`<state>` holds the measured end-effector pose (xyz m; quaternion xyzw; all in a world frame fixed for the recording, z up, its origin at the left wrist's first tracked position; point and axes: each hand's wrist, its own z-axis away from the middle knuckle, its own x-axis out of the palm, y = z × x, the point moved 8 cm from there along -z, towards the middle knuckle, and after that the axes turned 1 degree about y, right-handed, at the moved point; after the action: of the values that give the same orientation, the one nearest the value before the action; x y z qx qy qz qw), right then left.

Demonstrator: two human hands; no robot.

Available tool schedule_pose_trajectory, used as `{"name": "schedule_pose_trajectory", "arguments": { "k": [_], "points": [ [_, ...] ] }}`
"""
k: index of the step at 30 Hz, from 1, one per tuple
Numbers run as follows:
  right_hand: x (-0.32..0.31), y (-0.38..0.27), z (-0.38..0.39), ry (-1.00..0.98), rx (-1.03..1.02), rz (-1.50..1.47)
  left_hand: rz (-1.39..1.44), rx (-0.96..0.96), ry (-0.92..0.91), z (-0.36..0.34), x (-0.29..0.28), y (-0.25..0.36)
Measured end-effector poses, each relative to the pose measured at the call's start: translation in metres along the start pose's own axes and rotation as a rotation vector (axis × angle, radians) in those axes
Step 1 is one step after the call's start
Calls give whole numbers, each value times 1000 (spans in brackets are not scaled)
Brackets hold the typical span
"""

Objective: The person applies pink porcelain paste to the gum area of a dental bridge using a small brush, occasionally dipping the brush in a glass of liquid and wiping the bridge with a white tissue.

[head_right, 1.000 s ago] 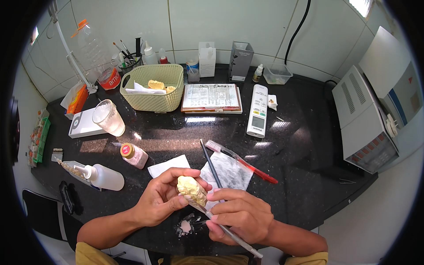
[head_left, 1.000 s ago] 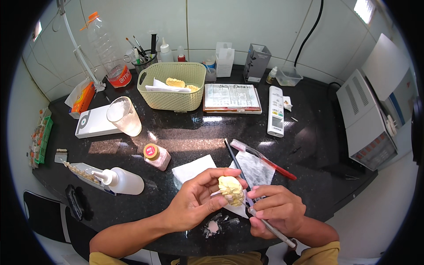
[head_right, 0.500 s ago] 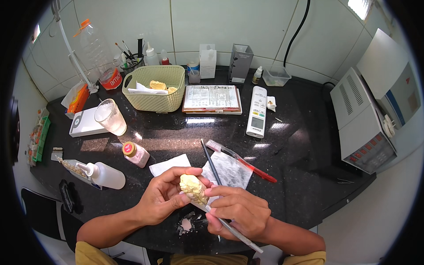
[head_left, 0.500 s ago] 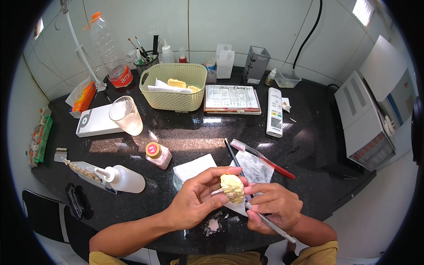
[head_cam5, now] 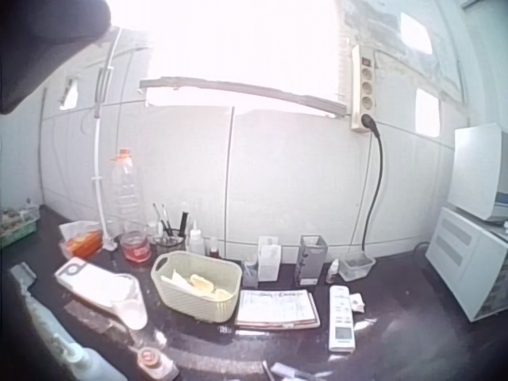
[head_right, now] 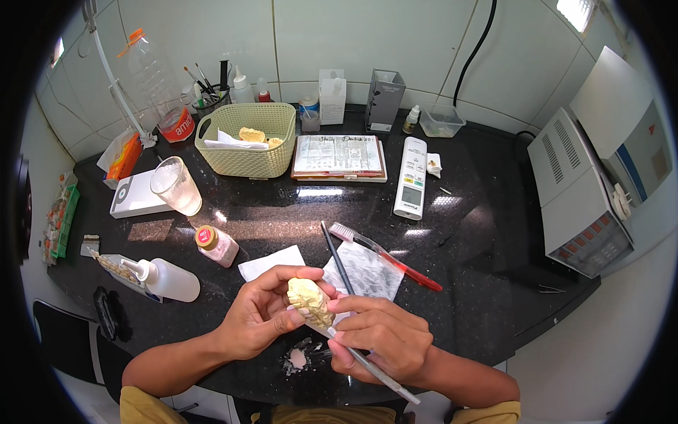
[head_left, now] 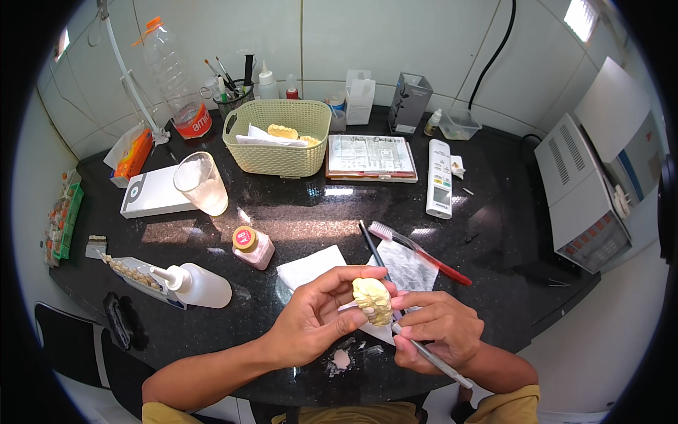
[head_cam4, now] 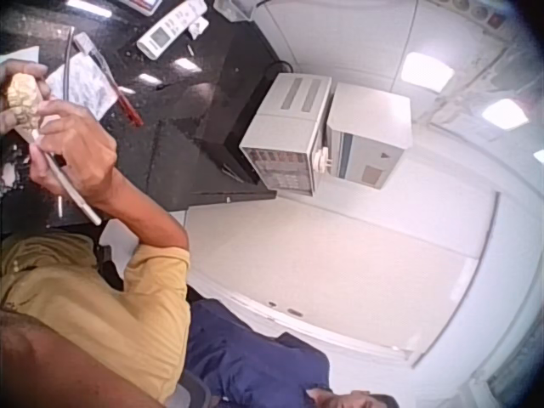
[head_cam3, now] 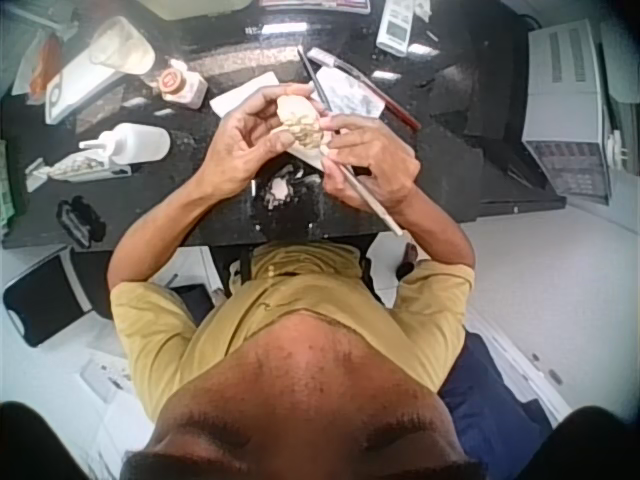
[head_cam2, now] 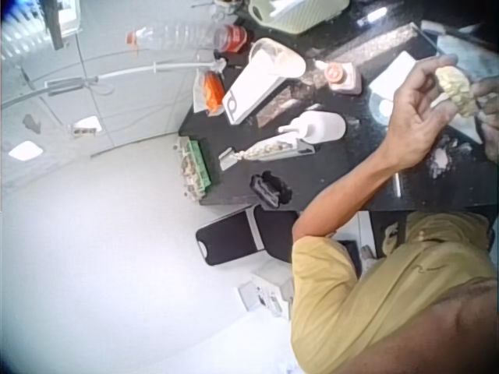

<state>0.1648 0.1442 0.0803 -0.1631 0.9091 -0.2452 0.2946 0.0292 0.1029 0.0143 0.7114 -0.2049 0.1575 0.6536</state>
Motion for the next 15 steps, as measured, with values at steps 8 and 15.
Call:
{"name": "schedule_pose_trajectory", "arguments": {
  "k": [8, 15],
  "points": [
    [0, 1, 1, 3, -3, -2, -17, -11, 3, 1, 0, 1],
    [0, 1, 0, 1, -9, 10, -4, -19, -9, 0, 1, 1]
  ]
}}
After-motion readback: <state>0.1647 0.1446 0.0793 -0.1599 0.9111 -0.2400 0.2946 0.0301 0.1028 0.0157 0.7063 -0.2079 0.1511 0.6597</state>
